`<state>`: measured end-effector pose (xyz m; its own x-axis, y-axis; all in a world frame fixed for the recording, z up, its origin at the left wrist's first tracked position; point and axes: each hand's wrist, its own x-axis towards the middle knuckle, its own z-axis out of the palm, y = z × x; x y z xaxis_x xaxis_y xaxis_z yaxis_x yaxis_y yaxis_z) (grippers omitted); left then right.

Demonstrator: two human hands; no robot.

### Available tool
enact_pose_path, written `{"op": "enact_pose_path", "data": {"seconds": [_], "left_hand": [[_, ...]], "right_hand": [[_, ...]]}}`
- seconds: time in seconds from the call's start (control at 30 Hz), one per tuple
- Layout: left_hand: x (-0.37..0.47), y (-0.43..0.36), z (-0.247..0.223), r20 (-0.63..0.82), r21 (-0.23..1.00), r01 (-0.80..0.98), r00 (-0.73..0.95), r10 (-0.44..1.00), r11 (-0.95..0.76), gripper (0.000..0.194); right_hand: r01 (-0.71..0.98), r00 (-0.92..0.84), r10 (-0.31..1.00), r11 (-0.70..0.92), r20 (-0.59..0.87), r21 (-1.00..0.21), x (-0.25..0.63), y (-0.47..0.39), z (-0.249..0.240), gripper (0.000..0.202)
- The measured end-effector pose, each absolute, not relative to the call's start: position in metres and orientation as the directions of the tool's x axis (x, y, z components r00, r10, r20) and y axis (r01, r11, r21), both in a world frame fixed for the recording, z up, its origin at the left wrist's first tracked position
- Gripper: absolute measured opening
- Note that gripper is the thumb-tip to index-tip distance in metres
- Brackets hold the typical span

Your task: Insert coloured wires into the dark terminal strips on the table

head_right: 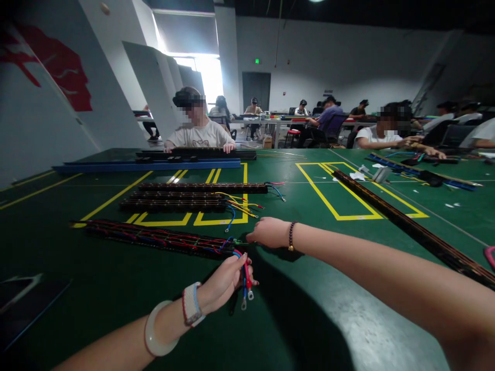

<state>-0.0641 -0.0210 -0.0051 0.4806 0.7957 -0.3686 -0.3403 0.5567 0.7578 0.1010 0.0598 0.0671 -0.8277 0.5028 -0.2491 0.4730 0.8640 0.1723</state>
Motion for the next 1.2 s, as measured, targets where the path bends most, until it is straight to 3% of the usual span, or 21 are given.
{"op": "enact_pose_path", "data": {"seconds": [0.1,0.2,0.37,0.57,0.73,0.83,0.97,1.1,1.2], "left_hand": [[-0.064,-0.021,-0.005,-0.359,0.769,-0.312,0.510,0.782,0.557,0.017],[-0.064,-0.022,-0.004,-0.357,0.783,-0.297,0.504,0.786,0.546,0.017],[-0.064,-0.022,-0.004,-0.352,0.803,-0.270,0.506,0.788,0.531,0.018],[-0.067,-0.019,-0.009,-0.323,0.786,-0.310,0.532,0.782,0.536,0.018],[-0.066,-0.018,-0.012,-0.328,0.759,-0.342,0.534,0.779,0.554,0.015],[-0.065,-0.018,-0.011,-0.320,0.754,-0.368,0.519,0.793,0.545,0.013],[-0.064,-0.019,-0.010,-0.325,0.746,-0.384,0.504,0.801,0.544,0.017],[-0.065,-0.021,-0.006,-0.331,0.708,-0.415,0.520,0.787,0.572,0.023],[-0.065,-0.022,-0.005,-0.319,0.738,-0.386,0.523,0.790,0.553,0.023]], "right_hand": [[0.315,-0.881,0.416,0.872,-0.228,0.375,0.091,0.069,0.054,0.014],[0.212,-0.905,0.354,0.857,-0.237,0.470,0.083,0.081,0.044,0.013],[0.105,-0.941,0.250,0.856,-0.228,0.506,0.083,0.094,0.036,0.015],[0.292,-0.919,0.383,0.822,-0.095,0.489,0.092,0.071,0.036,0.014],[0.486,-0.874,0.469,0.838,0.125,0.248,0.113,0.026,0.042,0.018],[0.472,-0.869,0.449,0.878,0.208,0.076,0.122,-0.002,0.039,0.029],[0.447,-0.857,0.439,0.894,0.270,-0.034,0.124,-0.023,0.023,0.030],[0.544,-0.661,0.631,0.776,0.406,-0.321,0.121,-0.017,0.012,0.030],[0.587,-0.467,0.808,0.587,0.359,-0.557,0.114,-0.002,0.023,0.036]]}}
